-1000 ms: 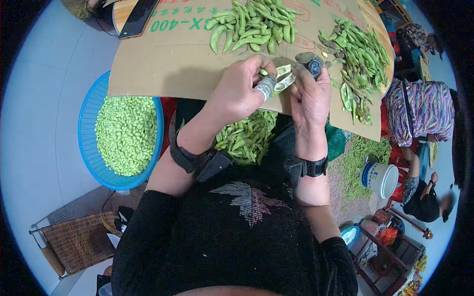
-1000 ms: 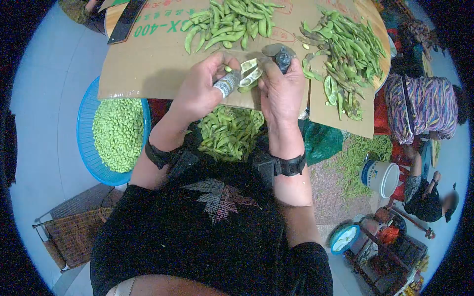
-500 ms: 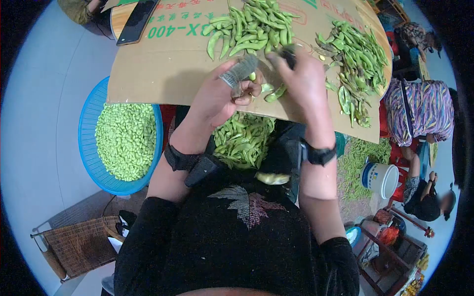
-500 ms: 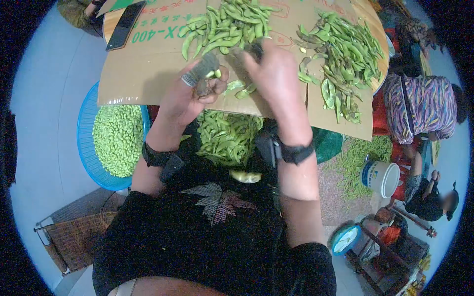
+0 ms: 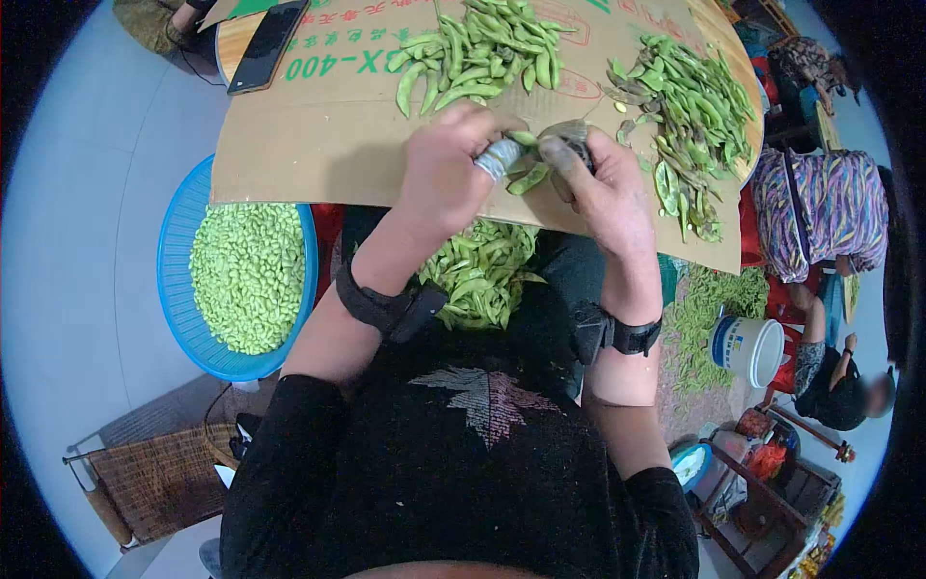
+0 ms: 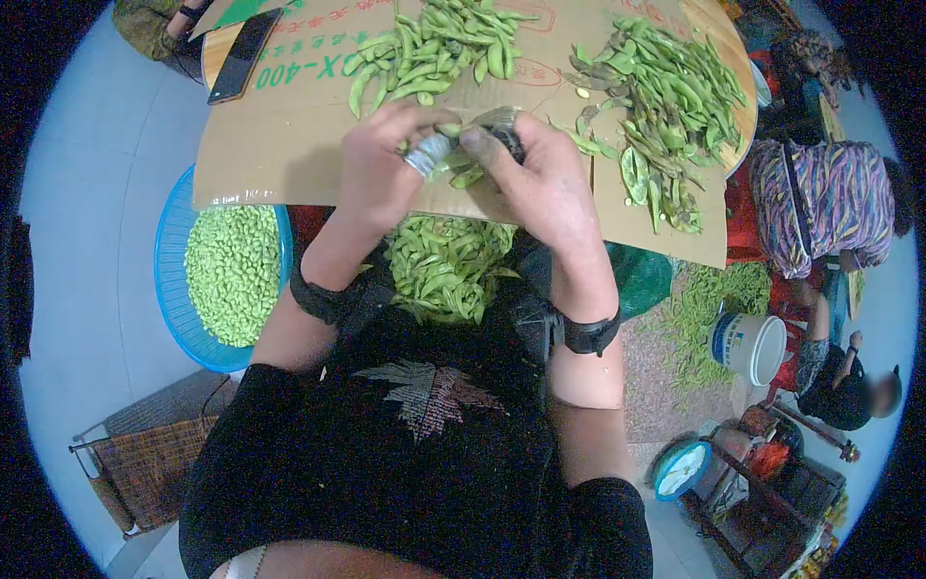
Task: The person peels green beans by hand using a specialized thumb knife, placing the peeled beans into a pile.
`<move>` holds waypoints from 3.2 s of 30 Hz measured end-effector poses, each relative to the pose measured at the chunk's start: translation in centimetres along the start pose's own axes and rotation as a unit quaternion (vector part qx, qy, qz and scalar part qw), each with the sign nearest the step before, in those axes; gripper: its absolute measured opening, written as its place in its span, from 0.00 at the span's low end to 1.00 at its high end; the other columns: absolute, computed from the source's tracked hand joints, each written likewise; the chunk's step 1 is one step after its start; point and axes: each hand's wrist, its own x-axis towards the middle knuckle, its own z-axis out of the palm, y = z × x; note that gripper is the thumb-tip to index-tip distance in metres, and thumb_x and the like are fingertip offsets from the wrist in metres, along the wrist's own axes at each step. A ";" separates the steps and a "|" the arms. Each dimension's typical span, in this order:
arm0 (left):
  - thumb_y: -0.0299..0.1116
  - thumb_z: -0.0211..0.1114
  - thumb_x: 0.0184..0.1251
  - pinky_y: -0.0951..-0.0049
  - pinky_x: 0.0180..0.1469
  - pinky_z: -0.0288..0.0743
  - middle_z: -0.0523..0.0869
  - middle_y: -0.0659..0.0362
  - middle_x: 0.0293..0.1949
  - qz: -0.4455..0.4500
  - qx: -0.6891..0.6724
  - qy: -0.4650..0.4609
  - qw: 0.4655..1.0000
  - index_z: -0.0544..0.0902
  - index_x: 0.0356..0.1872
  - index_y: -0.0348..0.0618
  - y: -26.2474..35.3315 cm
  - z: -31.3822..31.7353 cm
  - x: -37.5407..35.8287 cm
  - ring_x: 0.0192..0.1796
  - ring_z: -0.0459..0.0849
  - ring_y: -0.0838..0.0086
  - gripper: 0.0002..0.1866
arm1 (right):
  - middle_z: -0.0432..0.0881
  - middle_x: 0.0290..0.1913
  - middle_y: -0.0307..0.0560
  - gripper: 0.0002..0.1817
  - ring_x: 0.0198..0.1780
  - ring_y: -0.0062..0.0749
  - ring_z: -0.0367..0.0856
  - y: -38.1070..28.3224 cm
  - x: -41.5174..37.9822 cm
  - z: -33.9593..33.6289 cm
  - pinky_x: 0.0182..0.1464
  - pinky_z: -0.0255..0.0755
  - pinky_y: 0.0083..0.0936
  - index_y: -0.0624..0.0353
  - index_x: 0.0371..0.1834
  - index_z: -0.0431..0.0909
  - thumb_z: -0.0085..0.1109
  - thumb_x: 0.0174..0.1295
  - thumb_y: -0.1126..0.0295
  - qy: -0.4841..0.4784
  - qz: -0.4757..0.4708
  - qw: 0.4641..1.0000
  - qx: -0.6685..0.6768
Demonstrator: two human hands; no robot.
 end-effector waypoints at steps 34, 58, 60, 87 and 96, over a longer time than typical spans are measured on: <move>0.21 0.56 0.59 0.82 0.33 0.71 0.79 0.64 0.31 -0.115 -0.403 0.058 0.906 0.76 0.38 0.39 -0.1 0.3 -2.3 0.30 0.77 0.82 0.07 | 0.67 0.21 0.31 0.10 0.15 0.10 0.54 0.0 -3.2 3.6 0.16 0.46 0.07 0.60 0.44 0.72 0.41 0.70 0.68 -0.117 0.121 0.900 0.403; 0.28 0.54 0.66 0.83 0.38 0.72 0.80 0.64 0.35 -0.201 -0.695 -0.135 0.677 0.77 0.45 0.37 -2.1 1.3 0.1 0.36 0.78 0.81 0.09 | 0.65 0.17 0.30 0.09 0.17 0.10 0.58 1.5 -0.7 1.0 0.18 0.50 0.12 0.60 0.35 0.75 0.49 0.67 0.66 -0.032 0.097 0.912 0.397; 0.27 0.55 0.66 0.82 0.36 0.71 0.80 0.64 0.34 -0.241 -0.587 -0.085 0.769 0.78 0.44 0.37 -1.3 2.0 0.0 0.35 0.77 0.81 0.09 | 0.67 0.17 0.31 0.10 0.18 0.12 0.60 2.6 -0.4 1.0 0.19 0.53 0.13 0.61 0.38 0.75 0.49 0.67 0.66 0.026 0.034 0.985 0.170; 0.27 0.62 0.58 0.75 0.41 0.73 0.80 0.61 0.34 0.179 -0.218 -0.006 0.959 0.74 0.48 0.42 -0.4 1.3 -0.9 0.37 0.80 0.77 0.16 | 0.74 0.29 0.37 0.07 0.15 0.10 0.56 2.5 -0.1 3.0 0.14 0.49 0.09 0.61 0.42 0.71 0.52 0.62 0.77 -0.022 0.054 0.778 0.626; 0.23 0.61 0.60 0.79 0.38 0.71 0.76 0.63 0.35 -0.079 -0.353 -0.088 0.928 0.72 0.42 0.38 -0.7 1.2 -1.1 0.37 0.75 0.81 0.10 | 0.72 0.25 0.35 0.03 0.16 0.11 0.60 1.0 0.5 1.6 0.15 0.51 0.10 0.59 0.36 0.70 0.51 0.61 0.78 0.083 -0.009 0.915 0.396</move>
